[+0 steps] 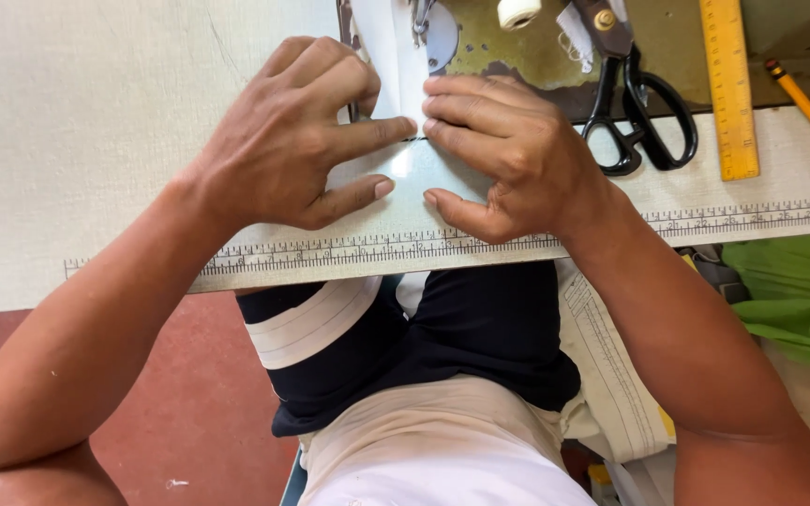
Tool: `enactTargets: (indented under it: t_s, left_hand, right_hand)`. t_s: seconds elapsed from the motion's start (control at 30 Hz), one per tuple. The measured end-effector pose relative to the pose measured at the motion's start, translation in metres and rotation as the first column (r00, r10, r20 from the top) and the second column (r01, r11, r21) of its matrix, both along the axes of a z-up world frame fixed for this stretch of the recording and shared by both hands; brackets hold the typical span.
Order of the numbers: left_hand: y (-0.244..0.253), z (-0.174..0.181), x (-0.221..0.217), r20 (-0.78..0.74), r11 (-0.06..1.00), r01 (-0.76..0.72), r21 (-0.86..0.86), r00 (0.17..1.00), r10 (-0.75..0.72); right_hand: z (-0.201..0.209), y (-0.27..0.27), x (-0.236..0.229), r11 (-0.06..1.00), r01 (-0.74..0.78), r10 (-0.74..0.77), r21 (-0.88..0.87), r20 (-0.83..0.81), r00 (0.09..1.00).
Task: Folding a strip of white fabric and cutting it with large scissors on a sewing table.
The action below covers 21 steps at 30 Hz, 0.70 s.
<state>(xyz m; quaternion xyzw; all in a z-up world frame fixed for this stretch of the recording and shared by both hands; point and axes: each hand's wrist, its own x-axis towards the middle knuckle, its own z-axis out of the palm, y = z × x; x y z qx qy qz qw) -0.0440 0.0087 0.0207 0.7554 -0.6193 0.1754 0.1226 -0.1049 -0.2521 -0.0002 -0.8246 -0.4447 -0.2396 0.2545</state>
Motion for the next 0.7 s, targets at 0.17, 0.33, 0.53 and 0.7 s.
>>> enactTargets:
  t_s: [0.17, 0.33, 0.53, 0.7]
  left_hand:
    - [-0.014, -0.008, 0.012, -0.188, 0.961, -0.242, -0.132, 0.958, 0.216]
    - [-0.030, -0.005, 0.033, -0.303, 0.959, -0.280, -0.037, 0.918, 0.256]
    - [-0.031, -0.009, 0.036, -0.319, 0.952, -0.290, 0.100, 0.897, 0.306]
    - [-0.030, -0.013, 0.040, -0.253, 0.949, -0.306, 0.083, 0.914, 0.317]
  right_hand:
    - [-0.003, -0.004, 0.003, 0.996, -0.075, 0.078, 0.041, -0.059, 0.995]
    - [-0.002, -0.004, 0.002, 0.996, -0.079, 0.083, 0.048, -0.082, 0.993]
    - [0.006, -0.003, -0.001, 1.000, 0.029, -0.029, 0.001, -0.084, 0.996]
    - [0.009, -0.001, -0.001, 0.991, 0.119, -0.123, -0.053, -0.085, 0.989]
